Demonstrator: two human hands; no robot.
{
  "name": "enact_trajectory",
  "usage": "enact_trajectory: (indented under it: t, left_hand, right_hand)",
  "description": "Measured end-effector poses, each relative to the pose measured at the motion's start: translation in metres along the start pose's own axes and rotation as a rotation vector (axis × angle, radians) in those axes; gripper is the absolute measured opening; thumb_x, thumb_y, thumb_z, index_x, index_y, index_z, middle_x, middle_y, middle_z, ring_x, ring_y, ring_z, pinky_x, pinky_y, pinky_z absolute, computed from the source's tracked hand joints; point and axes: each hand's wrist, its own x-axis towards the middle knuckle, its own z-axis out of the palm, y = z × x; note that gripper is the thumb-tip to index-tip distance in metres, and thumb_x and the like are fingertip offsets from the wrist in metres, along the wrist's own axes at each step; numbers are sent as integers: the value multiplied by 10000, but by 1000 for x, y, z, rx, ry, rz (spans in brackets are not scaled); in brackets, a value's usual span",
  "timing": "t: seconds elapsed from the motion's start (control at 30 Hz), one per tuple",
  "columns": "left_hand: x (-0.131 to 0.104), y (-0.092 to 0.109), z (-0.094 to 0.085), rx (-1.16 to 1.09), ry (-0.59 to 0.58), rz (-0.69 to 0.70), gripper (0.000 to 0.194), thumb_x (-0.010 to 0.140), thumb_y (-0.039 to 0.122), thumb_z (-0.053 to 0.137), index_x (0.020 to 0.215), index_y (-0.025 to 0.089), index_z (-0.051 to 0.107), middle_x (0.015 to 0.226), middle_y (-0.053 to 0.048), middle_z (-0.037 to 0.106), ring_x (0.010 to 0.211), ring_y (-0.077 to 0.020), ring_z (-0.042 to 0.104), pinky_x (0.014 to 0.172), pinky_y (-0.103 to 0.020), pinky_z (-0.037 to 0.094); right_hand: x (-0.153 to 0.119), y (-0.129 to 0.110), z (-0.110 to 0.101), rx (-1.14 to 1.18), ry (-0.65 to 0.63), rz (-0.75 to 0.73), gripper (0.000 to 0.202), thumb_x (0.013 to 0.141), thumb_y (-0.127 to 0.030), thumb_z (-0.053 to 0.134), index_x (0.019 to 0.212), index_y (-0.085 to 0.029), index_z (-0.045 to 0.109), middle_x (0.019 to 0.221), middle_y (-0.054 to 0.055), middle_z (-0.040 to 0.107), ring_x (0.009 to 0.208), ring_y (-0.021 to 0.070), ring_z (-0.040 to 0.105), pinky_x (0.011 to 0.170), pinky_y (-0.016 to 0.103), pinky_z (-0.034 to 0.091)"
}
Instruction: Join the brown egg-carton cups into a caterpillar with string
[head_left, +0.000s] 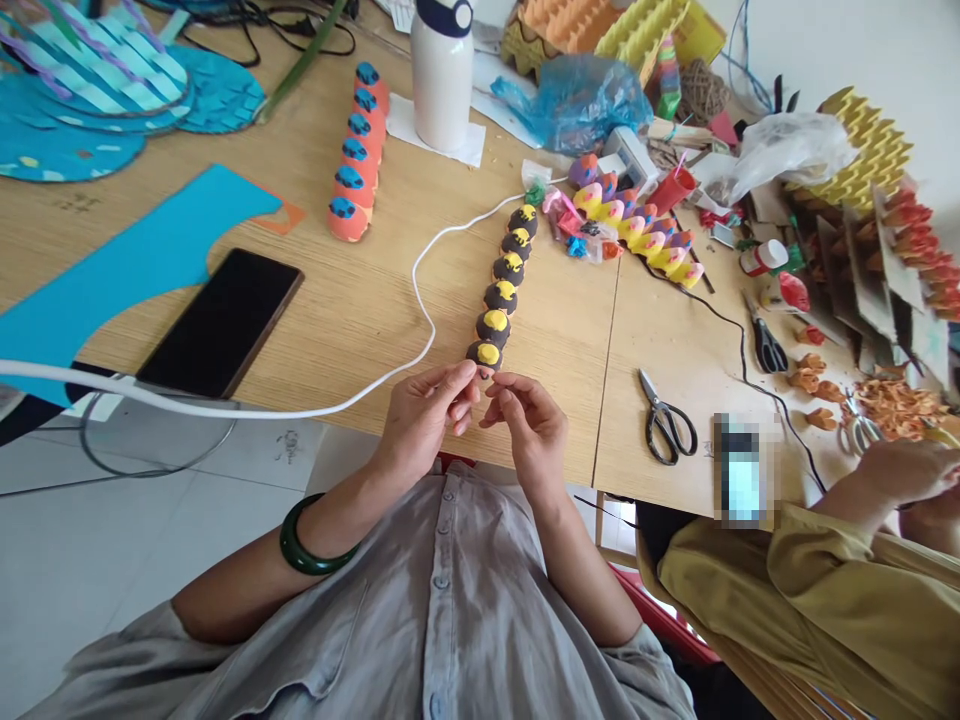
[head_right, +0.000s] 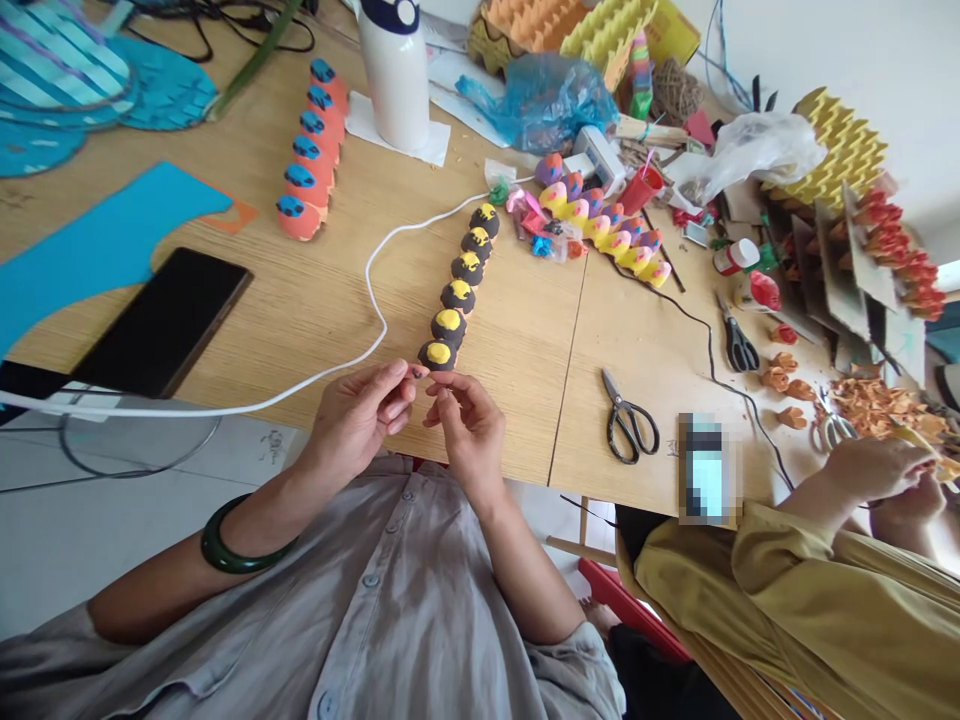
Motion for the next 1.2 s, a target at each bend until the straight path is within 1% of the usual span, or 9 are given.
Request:
enact_trajectory:
  t: [0.13, 0.23, 0.37, 0.53, 0.77, 0.83, 0.9, 1.03, 1.2]
  left_hand:
    - [-2, -3, -3, 73, -8, 53, 330, 838, 490, 792, 751, 174, 756, 728, -9, 629, 502, -57, 421, 432, -218, 347]
    - [-4, -6, -6, 160, -14, 89, 299, 872, 469, 769, 762, 191, 765, 702, 1, 598, 496, -58, 412, 429, -225, 311]
    - [-6, -8, -10, 248, -16, 128, 253, 900, 455, 743, 850, 215, 806, 694, 8, 584, 500, -63, 413, 440, -235, 292]
    - [-9, -7, -9, 372, -45, 227, 200, 916, 399, 725, 918, 231, 834, 740, -1, 653, 541, -82, 471, 494, -234, 368]
    - [-12, -2, -8, 537, -58, 369, 162, 923, 300, 707, 963, 236, 849, 844, -33, 762, 749, -146, 672, 670, -239, 504]
    - [-10, -3, -10, 590, -72, 434, 163, 936, 260, 696, 983, 233, 850, 866, -36, 782, 782, -145, 698, 731, -238, 531]
    - [-8, -6, -13, 650, -95, 537, 180, 950, 222, 682, 1021, 230, 847, 902, -39, 800, 803, -141, 716, 764, -234, 547]
    - [-4, -12, -19, 754, -133, 748, 223, 966, 156, 656, 1108, 196, 823, 974, -66, 815, 826, -130, 737, 757, -214, 562]
    - [-3, -14, -22, 865, -156, 858, 225, 980, 117, 642, 1123, 175, 807, 946, -65, 806, 846, -122, 747, 783, -200, 569]
  right_hand:
    - [1, -2, 1, -19, 14, 18, 231, 911, -450, 722, 999, -239, 756, 875, 12, 731, 641, 111, 644, 640, 283, 587]
    - [0, -6, 2, -35, 13, 34, 253, 921, -475, 705, 953, -228, 751, 827, 4, 718, 624, 109, 642, 634, 279, 571]
    - [-2, -9, 4, -80, 59, 24, 273, 918, -491, 707, 938, -222, 749, 815, 3, 716, 614, 105, 636, 610, 270, 543]
    - [-1, -10, 6, -105, 56, 39, 305, 896, -512, 729, 888, -208, 747, 760, -4, 706, 596, 102, 624, 582, 258, 520]
    - [2, -7, 5, -132, 94, 8, 332, 873, -527, 740, 810, -202, 726, 700, -4, 703, 567, 105, 621, 547, 252, 498]
    - [2, -7, 5, -141, 101, 5, 336, 874, -529, 736, 801, -201, 720, 700, -3, 704, 561, 103, 622, 543, 251, 497]
    - [2, -7, 5, -154, 97, 9, 342, 884, -533, 722, 808, -199, 719, 714, 2, 713, 567, 103, 625, 556, 254, 510]
    - [0, -6, 5, -164, 98, 21, 352, 909, -530, 688, 819, -192, 725, 737, 6, 718, 569, 98, 621, 562, 251, 511]
    - [1, -5, 4, -168, 104, 19, 296, 875, -482, 733, 805, -195, 724, 724, -2, 713, 568, 98, 625, 564, 246, 516]
